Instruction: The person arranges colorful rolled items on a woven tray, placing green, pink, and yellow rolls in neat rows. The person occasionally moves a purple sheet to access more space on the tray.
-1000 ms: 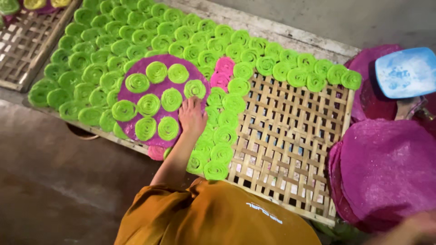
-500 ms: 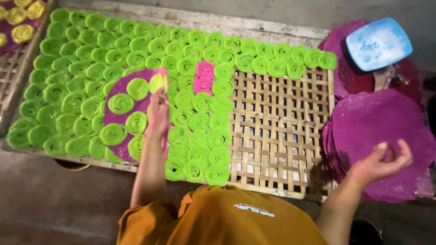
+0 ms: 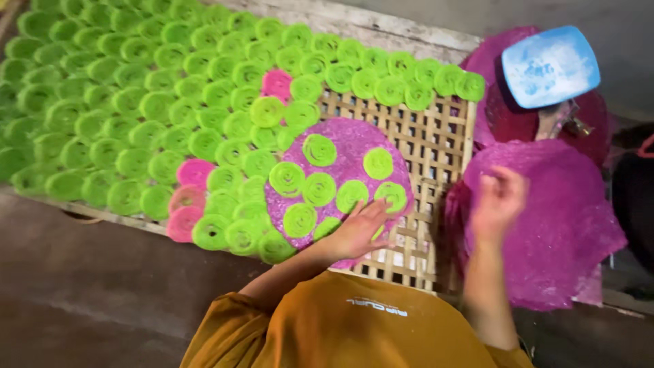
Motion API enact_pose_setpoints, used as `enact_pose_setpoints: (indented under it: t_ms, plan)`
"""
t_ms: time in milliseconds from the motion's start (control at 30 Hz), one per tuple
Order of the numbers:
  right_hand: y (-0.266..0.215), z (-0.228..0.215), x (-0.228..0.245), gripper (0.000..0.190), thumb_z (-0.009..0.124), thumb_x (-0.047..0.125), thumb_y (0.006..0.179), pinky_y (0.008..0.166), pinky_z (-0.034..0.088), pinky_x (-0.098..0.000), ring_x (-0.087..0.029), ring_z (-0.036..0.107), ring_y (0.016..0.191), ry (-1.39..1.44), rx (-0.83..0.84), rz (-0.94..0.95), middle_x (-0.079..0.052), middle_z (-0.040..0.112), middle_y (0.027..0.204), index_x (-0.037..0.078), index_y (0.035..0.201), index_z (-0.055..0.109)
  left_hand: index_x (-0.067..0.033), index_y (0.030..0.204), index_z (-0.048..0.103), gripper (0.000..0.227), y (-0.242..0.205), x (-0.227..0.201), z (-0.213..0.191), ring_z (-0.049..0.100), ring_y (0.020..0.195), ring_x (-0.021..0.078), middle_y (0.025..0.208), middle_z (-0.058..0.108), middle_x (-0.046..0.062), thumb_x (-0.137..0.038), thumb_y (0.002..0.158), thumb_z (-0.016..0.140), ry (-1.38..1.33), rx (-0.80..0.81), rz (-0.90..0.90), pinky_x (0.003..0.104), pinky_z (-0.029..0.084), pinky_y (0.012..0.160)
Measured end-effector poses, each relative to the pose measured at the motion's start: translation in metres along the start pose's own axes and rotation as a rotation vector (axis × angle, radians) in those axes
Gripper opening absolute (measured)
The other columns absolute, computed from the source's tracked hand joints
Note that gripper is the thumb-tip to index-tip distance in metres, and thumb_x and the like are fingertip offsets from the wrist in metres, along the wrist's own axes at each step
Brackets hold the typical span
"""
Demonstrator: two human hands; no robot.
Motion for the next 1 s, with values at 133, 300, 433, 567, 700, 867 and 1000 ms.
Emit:
enact_pose_setpoints:
  t_ms: [133, 300, 433, 567, 700, 867, 1000]
  plan:
    - [-0.005, 0.055, -0.015, 0.019, 0.072, 0.010, 0.091, 0.076, 0.056, -0.0330, -0.020, 0.066, 0.090, -0.175, 0.464, 0.182, -0.009, 0.066, 0.108, 0.008, 0.110, 0.071, -0.0038, 0.137, 0.055, 0.048, 0.015, 0.016, 0.024, 0.034, 0.145, 0.0357, 0.152, 0.045, 0.021, -0.023, 0.095, 0.067, -0.054, -0.160, -0.016, 0.054, 0.019, 0.120]
    - [-0.006, 0.115, -0.021, 0.024, 0.080, 0.021, 0.085, 0.086, 0.054, -0.0386, -0.030, 0.065, 0.104, -0.335, 0.840, -0.340, -0.009, 0.070, 0.108, 0.011, 0.107, 0.074, -0.0052, 0.124, 0.064, 0.037, 0.018, 0.069, 0.001, 0.065, 0.116, 0.0308, 0.126, 0.067, 0.015, -0.008, 0.088, 0.068, 0.004, -0.554, -0.395, 0.045, 0.048, 0.105]
    - [-0.013, 0.139, -0.033, 0.013, 0.076, 0.018, 0.094, 0.091, 0.054, -0.0404, -0.031, 0.064, 0.105, -0.455, 0.943, -0.590, -0.010, 0.068, 0.104, 0.009, 0.101, 0.071, -0.0064, 0.116, 0.068, 0.029, -0.004, 0.110, -0.019, 0.066, 0.110, 0.0339, 0.115, 0.069, 0.017, -0.010, 0.088, 0.073, 0.158, -0.937, -0.397, 0.045, 0.052, 0.098]
    - [-0.007, 0.158, -0.068, 0.015, 0.073, 0.018, 0.086, 0.089, 0.056, -0.0396, -0.028, 0.067, 0.103, -0.321, 0.823, -0.396, -0.010, 0.068, 0.104, 0.006, 0.094, 0.069, -0.0073, 0.112, 0.070, 0.032, -0.013, 0.168, -0.063, 0.064, 0.106, 0.0376, 0.112, 0.069, 0.017, -0.012, 0.081, 0.076, 0.266, -1.089, -0.522, 0.049, 0.049, 0.094]
    - [0.018, 0.152, -0.147, 0.017, 0.070, 0.019, 0.092, 0.084, 0.059, -0.0348, -0.019, 0.070, 0.100, 0.435, 0.579, 0.632, -0.006, 0.072, 0.110, 0.006, 0.103, 0.070, -0.0087, 0.125, 0.064, 0.040, -0.006, 0.232, -0.113, 0.061, 0.114, 0.0391, 0.120, 0.065, 0.019, -0.019, 0.088, 0.077, 0.335, -1.099, -0.647, 0.049, 0.048, 0.100]
    - [0.078, 0.105, -0.225, 0.025, 0.070, 0.020, 0.097, 0.075, 0.060, -0.0358, -0.019, 0.067, 0.086, 0.797, 0.164, 1.069, -0.006, 0.072, 0.105, 0.007, 0.119, 0.066, -0.0094, 0.135, 0.056, 0.058, 0.011, 0.282, -0.141, 0.057, 0.119, 0.0397, 0.126, 0.060, 0.022, -0.033, 0.087, 0.079, 0.459, -0.786, -0.922, 0.054, 0.044, 0.096]
    - [0.127, 0.104, -0.249, 0.029, 0.068, 0.008, 0.094, 0.072, 0.056, -0.0306, -0.017, 0.071, 0.092, 0.573, 0.139, 0.900, -0.003, 0.073, 0.107, 0.010, 0.123, 0.064, -0.0086, 0.134, 0.058, 0.057, 0.012, 0.307, -0.143, 0.063, 0.114, 0.0371, 0.121, 0.067, 0.018, -0.030, 0.085, 0.080, 0.326, -0.868, -0.919, 0.053, 0.048, 0.095]
Point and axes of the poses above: each hand's wrist, its own y-axis towards the middle knuckle, its own z-axis out of the palm, x = y × z, the point moved 1 cm from there along y, towards the middle knuckle
